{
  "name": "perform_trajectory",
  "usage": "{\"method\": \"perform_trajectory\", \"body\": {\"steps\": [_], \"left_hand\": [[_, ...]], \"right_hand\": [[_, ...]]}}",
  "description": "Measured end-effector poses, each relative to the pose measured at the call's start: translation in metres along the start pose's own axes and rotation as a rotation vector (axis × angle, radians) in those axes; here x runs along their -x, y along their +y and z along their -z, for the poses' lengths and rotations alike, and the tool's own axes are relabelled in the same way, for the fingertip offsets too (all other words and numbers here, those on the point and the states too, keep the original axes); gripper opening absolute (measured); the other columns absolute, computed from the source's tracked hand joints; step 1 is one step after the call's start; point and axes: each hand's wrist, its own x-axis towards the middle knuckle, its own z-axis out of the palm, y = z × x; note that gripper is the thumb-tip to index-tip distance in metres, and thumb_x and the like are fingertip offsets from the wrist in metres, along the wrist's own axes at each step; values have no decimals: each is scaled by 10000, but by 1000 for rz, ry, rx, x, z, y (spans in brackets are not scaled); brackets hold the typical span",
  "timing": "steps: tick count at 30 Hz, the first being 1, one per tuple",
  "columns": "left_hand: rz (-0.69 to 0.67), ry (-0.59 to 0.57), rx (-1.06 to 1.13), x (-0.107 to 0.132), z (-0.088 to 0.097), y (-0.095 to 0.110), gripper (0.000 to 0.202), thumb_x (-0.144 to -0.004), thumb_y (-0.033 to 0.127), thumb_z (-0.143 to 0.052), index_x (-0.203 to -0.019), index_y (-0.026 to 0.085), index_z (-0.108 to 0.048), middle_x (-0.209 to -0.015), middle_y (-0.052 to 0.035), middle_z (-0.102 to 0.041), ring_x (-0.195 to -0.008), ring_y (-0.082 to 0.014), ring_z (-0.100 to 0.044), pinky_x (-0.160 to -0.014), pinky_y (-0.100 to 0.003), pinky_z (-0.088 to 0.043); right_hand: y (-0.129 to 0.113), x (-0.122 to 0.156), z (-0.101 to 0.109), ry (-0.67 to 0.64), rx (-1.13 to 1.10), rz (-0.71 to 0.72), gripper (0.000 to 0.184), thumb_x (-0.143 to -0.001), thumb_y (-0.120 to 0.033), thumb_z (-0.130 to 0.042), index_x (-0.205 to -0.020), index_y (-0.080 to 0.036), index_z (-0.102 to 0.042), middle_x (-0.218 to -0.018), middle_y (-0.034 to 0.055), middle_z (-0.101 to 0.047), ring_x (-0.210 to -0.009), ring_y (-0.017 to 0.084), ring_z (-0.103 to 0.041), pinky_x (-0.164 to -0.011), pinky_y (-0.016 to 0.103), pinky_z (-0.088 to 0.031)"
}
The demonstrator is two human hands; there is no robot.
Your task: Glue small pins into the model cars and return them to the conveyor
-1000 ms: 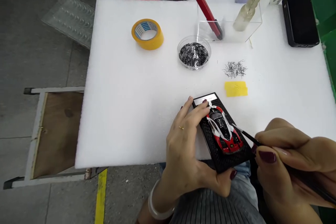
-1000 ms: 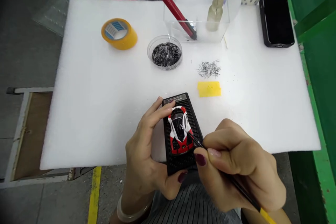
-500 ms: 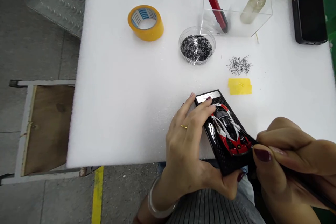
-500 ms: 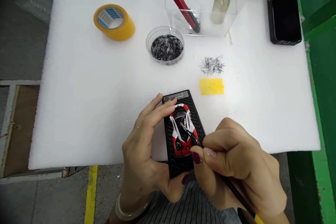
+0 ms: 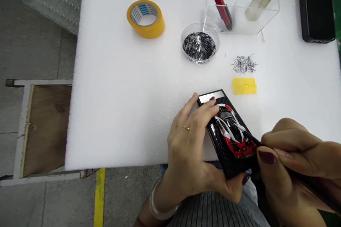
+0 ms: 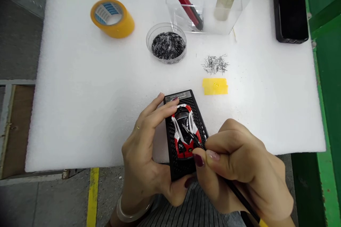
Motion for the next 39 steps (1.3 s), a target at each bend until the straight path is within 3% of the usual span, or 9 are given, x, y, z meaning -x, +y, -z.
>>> {"method": "perform_trajectory", "body": {"steps": [11, 16, 26, 32, 39], "left_hand": [[12, -6, 1, 0, 0, 1, 894, -725, 839, -629, -1357, 212, -547, -1353, -127, -680, -1433, -417, -489, -1165, -604, -458], [16, 0, 4, 0, 0, 1, 890, -738, 838, -620, -1347, 194, -559, -1348, -127, -682, -1425, -404, -502, -1177, -568, -461], [32, 2, 10, 1, -1, 1, 867, -739, 843, -604, -1347, 228, -550, -1353, -116, -680, -1429, -413, -494, -1170, -596, -451], [25, -1, 0, 0, 0, 2, 843, -750, 794, -624, -1350, 205, -556, -1351, -112, -683, -1419, -407, -507, -1167, -581, -463], [19, 4, -3, -1, 0, 2, 839, -738, 779, -635, -1337, 196, -562, -1336, -118, -690, -1405, -410, -521, -1156, -582, -474]], "right_hand": [[0, 1, 2, -28, -21, -11, 274, -730, 8, -750, -859, -221, -674, -710, -22, -677, -505, 99, -556, -354, 212, -468], [0, 1, 2, -16, -14, -10, 253, -731, 4, -752, -823, -212, -656, -706, -27, -677, -512, 82, -560, -353, 189, -458], [-5, 1, -2, 40, -11, -22, 264, -757, 0, -741, -763, -216, -589, -661, -37, -649, -482, 73, -536, -359, 186, -446], [-10, -12, -3, 42, -18, 22, 254, -755, 32, -714, -717, -203, -626, -604, -38, -631, -437, 67, -518, -322, 174, -396], [-9, -8, -6, 59, 4, -15, 228, -769, -3, -714, -697, -197, -619, -620, -35, -648, -472, 63, -522, -357, 165, -427]]}}
